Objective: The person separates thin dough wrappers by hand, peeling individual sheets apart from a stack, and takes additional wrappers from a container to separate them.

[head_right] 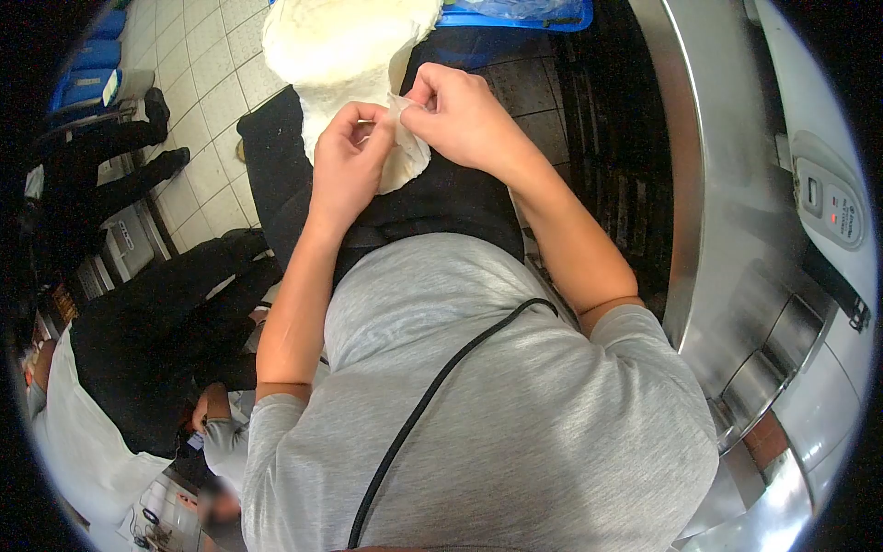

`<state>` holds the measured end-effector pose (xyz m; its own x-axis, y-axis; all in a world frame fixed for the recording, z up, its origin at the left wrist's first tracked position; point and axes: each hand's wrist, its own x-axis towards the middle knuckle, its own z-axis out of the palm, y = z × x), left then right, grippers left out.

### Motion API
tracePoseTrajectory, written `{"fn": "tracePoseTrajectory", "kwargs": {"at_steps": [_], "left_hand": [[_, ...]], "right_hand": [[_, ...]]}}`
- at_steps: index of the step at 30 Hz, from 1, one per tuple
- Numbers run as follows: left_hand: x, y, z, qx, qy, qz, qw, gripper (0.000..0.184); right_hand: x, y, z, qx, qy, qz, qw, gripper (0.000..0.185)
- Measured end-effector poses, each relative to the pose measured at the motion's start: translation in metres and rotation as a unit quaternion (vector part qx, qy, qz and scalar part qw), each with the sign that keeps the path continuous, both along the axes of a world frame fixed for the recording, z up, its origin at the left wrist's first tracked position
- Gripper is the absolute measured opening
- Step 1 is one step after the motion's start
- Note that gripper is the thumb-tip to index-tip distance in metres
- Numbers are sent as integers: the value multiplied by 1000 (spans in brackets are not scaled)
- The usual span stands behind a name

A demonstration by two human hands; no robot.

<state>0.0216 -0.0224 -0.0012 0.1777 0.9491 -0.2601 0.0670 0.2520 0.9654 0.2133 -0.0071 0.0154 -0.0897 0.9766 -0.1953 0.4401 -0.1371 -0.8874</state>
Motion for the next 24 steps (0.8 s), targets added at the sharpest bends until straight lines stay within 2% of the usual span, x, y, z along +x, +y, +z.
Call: {"fn": "tracePoseTrajectory", "kwargs": {"at_steps": [2,4,8,10,11,13,15,16,19,21,23,24], "left_hand": [[0,2,-1,22,13,-2,1000,16],[-3,7,-11,188,72,-17,979,13],[-6,11,-13,155,37,5,987,16],[-9,10,1,154,182,-40,970,16],[-9,10,3,155,182,-39,970,16],[-9,10,5,151,153,-27,976,14],[-6,6,-4,154,120,-23,981,13],[-5,6,-8,158,86,-18,983,12],[-6,5,-12,131,51,-12,990,13],[-6,6,-12,115,26,-3,993,13],[-7,5,-10,99,2,6,995,13],[-9,5,-8,89,28,5,996,13]], "right_hand": [[1,2,6,-30,-3,24,999,18],[2,2,7,-60,-6,49,997,15],[-4,5,11,-59,-43,24,997,13],[-7,5,9,-66,-75,11,995,13],[-7,3,1,-43,-57,-13,997,17],[-9,1,-14,-22,-39,-38,998,22],[-11,1,-20,86,73,-6,994,22],[-11,1,-16,86,73,-7,994,22],[-12,3,4,66,29,14,997,23],[-11,5,10,30,-60,17,998,23],[-10,5,9,20,-65,4,998,21],[-10,5,7,9,-70,-9,997,21]]}}
